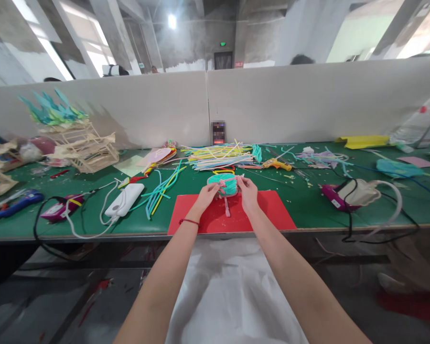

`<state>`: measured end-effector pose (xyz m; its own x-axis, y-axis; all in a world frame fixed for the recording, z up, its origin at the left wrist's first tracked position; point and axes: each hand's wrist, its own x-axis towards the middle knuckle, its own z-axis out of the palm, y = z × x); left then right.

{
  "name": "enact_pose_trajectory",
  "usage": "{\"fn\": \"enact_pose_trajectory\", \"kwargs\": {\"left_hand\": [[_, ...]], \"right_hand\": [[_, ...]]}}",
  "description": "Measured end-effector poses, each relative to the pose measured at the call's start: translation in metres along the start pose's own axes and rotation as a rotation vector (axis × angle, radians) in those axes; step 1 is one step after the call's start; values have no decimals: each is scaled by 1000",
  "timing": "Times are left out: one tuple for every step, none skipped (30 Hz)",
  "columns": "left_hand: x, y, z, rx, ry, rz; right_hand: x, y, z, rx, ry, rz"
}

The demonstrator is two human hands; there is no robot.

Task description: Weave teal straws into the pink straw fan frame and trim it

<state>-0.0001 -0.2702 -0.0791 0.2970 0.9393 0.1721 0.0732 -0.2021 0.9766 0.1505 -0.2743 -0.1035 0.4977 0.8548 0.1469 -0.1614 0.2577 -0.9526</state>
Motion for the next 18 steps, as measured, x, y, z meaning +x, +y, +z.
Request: {"fn": "enact_pose_trajectory", "kwargs": {"left_hand": [[-1, 1, 0, 17, 1, 11], [-1, 2, 0, 33, 7, 22], [-1, 2, -1, 48, 15, 32], [-1, 2, -1, 61, 26, 42], [-1, 2, -2, 73, 39, 51], [-1, 2, -2, 82, 51, 60], [0, 2, -3, 90, 61, 68], [0, 2, -3, 96, 69, 74], [0, 1, -3, 102, 75, 79], [0, 1, -3, 106, 81, 84], [0, 1, -3, 109, 86, 87], [0, 1, -4, 113, 93, 91], [0, 1, -4, 116, 101, 96], [0, 1, -4, 120, 110, 100], [1, 1, -4, 123, 119, 105], [1, 0, -5, 127, 128, 109], [1, 0, -5, 130, 135, 113], [1, 0, -5, 131, 142, 116]], "right_hand": [[0, 0, 0, -3, -2, 1], [-1, -1, 1, -7, -6, 1], [-1, -2, 1, -13, -12, 2], [-1, -2, 2, -19, -18, 1], [-2, -3, 2, -24, -25, 1], [-2, -3, 2, -28, -31, -1], [-3, -3, 2, -32, -38, -3], [-3, -4, 2, -34, -44, -6], [-3, -4, 2, -35, -50, -9], [-4, -4, 2, -36, -56, -11], [-4, -4, 2, -37, -60, -12], [-4, -4, 2, -39, -64, -13], [-4, -5, 3, -40, -66, -14], [-4, -5, 3, -43, -67, -14], [-4, -5, 3, -46, -68, -15], [-5, -5, 3, -49, -70, -14], [-5, -5, 3, -52, -71, -14], [-5, -5, 3, -56, -73, -15]]}}
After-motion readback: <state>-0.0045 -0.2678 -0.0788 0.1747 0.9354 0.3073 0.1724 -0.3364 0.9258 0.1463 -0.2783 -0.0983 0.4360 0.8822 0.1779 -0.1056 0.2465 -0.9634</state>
